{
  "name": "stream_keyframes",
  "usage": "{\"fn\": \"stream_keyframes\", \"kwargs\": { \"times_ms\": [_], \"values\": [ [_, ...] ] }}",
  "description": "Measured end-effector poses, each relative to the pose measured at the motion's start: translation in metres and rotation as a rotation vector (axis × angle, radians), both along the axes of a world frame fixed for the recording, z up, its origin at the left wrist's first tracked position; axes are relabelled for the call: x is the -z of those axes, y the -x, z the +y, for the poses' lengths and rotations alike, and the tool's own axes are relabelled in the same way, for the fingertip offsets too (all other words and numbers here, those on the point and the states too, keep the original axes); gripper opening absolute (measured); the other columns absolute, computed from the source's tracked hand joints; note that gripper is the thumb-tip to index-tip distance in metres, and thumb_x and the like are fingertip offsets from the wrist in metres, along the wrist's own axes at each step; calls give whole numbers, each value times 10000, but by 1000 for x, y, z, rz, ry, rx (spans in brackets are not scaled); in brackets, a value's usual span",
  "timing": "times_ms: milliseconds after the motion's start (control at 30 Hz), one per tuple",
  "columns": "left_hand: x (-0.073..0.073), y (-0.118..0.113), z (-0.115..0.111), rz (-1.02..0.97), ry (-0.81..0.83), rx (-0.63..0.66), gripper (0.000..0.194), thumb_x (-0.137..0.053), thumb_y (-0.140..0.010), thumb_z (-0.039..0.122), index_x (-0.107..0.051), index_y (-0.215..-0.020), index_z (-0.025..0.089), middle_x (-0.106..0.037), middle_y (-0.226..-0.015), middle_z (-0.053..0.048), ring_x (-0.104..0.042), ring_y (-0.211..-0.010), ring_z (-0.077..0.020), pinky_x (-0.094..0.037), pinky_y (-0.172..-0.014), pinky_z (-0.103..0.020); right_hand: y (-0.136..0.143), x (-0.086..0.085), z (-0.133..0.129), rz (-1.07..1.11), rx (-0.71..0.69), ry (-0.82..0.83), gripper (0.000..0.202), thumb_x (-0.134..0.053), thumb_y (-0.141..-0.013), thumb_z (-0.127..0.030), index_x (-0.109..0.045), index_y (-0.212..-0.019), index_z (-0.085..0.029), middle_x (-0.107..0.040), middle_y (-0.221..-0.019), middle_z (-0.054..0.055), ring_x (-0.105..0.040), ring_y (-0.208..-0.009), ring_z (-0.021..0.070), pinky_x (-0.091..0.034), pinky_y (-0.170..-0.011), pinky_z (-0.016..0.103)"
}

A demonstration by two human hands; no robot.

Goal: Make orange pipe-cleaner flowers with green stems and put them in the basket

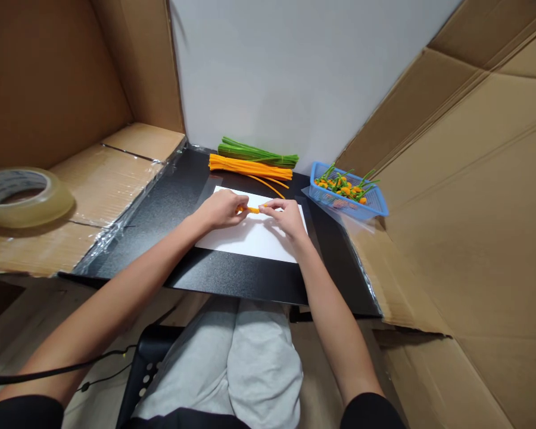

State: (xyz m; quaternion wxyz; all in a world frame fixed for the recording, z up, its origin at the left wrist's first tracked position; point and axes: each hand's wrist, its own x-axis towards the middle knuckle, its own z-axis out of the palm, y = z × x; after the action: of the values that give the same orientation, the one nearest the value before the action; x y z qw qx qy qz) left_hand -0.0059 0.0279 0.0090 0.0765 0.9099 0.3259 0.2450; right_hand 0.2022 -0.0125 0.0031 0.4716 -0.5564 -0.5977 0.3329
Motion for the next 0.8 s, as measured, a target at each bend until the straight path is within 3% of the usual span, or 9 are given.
{"fn": "stream_keyframes", "kwargs": {
  "times_ms": [167, 300, 367, 467, 600, 800],
  "values": [
    [11, -13, -6, -180, 50, -180, 142, -611, -805, 275, -692, -772, 163, -721, -717, -74, -633, -623, -195, -411, -614, -278, 6, 0, -2, -107, 125, -241, 149, -773, -706, -367, -731, -659, -232, -690, -773, 30, -540, -756, 185, -409, -734, 334],
    [17, -23, -10, -459, 206, -268, 195, -634, -807, 322, -650, -689, 168, -714, -705, -47, -614, -630, -162, -428, -631, -267, 12, 3, -3, -19, 220, -265, 179, -781, -702, -374, -695, -637, -231, -658, -742, 16, -510, -728, 176, -398, -709, 322],
    [19, -26, -11, -567, 280, -282, 219, -653, -800, 350, -645, -684, 165, -712, -705, -41, -619, -648, -157, -439, -634, -260, 16, 6, -1, 125, 227, -218, 186, -781, -694, -384, -693, -663, -223, -651, -737, 8, -507, -717, 165, -390, -681, 307],
    [21, -30, -10, -729, 438, -259, 243, -697, -771, 387, -652, -708, 156, -705, -685, -37, -636, -637, -153, -452, -611, -249, 19, 8, 2, 475, 198, -22, 208, -794, -667, -389, -675, -700, -221, -621, -721, -6, -500, -683, 140, -347, -585, 272],
    [23, -31, -9, -882, 606, -187, 266, -753, -717, 391, -646, -685, 150, -663, -608, -16, -602, -564, -124, -437, -565, -231, 17, 6, 4, 847, 43, 282, 219, -820, -641, -321, -650, -746, -231, -590, -700, -13, -480, -626, 121, -282, -476, 246],
    [22, -32, -10, -964, 796, -94, 296, -782, -679, 391, -619, -649, 146, -609, -543, 4, -440, -442, -64, -304, -443, -206, 12, -1, 2, 945, -68, 386, 181, -786, -724, -268, -612, -747, -225, -568, -655, -17, -489, -591, 116, -327, -467, 236]
  ]
}}
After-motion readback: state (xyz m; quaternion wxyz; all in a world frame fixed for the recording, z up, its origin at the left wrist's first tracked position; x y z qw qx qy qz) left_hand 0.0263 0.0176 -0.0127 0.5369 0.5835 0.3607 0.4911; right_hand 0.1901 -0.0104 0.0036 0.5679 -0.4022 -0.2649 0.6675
